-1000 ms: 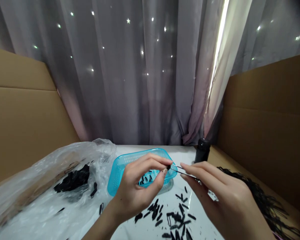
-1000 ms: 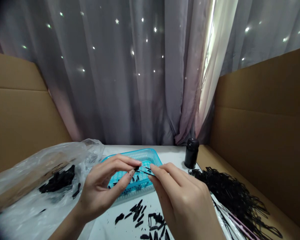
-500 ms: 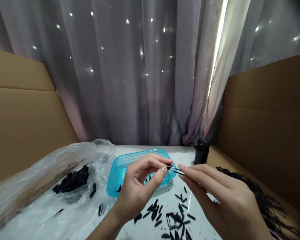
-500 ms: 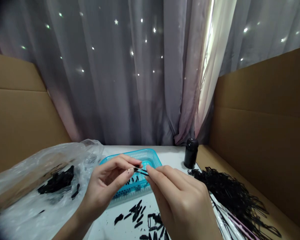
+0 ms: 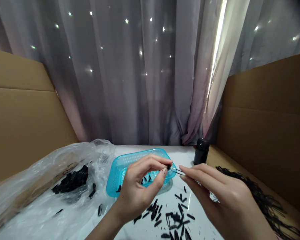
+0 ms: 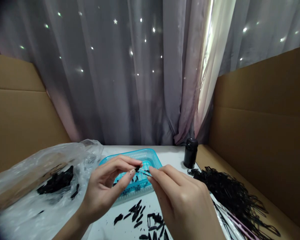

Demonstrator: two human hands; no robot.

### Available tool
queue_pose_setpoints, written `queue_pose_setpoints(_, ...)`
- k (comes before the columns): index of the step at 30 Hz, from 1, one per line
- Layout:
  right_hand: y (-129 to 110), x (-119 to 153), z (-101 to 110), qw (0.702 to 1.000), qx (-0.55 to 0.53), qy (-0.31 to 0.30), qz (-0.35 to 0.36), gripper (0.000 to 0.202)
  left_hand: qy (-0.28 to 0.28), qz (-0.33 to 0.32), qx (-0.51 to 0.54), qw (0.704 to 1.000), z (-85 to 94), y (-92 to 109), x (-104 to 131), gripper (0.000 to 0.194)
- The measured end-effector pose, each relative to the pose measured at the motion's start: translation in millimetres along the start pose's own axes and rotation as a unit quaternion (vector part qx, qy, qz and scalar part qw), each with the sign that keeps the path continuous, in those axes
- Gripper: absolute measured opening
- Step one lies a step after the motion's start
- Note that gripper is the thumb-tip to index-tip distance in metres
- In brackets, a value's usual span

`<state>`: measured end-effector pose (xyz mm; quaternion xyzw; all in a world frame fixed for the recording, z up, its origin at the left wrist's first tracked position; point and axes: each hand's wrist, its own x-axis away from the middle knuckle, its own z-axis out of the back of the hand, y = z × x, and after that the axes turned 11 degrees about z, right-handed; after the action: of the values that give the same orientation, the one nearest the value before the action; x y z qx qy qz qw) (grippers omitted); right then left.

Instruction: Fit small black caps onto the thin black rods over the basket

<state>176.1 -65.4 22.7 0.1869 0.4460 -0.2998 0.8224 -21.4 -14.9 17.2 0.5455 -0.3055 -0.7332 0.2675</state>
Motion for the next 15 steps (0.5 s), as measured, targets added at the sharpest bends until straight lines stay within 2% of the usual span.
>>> queue_pose_setpoints(3,2.0,-1.7,2.7,0.999,-0.031,-0.005,0.002,0.017,-0.021,0.004,0.005,1.0,2.2,0.0,1.7,0.016)
queue_pose_setpoints(7,1.6,-9.1,5.6,0.994,-0.107,0.008,0.005,0.015,-0.047,0.044,0.091,0.994,4.5,1.5,1.4,0.016)
queue_pose_setpoints(10,-0.1,-13.6,6.5,0.988,-0.153,0.015,-0.019,0.013,-0.052,0.071,0.159,0.983,3.5,1.6,-0.7,0.015)
queue_pose_setpoints(15,-0.6,-15.0,5.9,0.984,-0.171,0.019,-0.038,0.011,-0.056,0.1,0.227,0.967,1.0,0.1,-1.2,0.012)
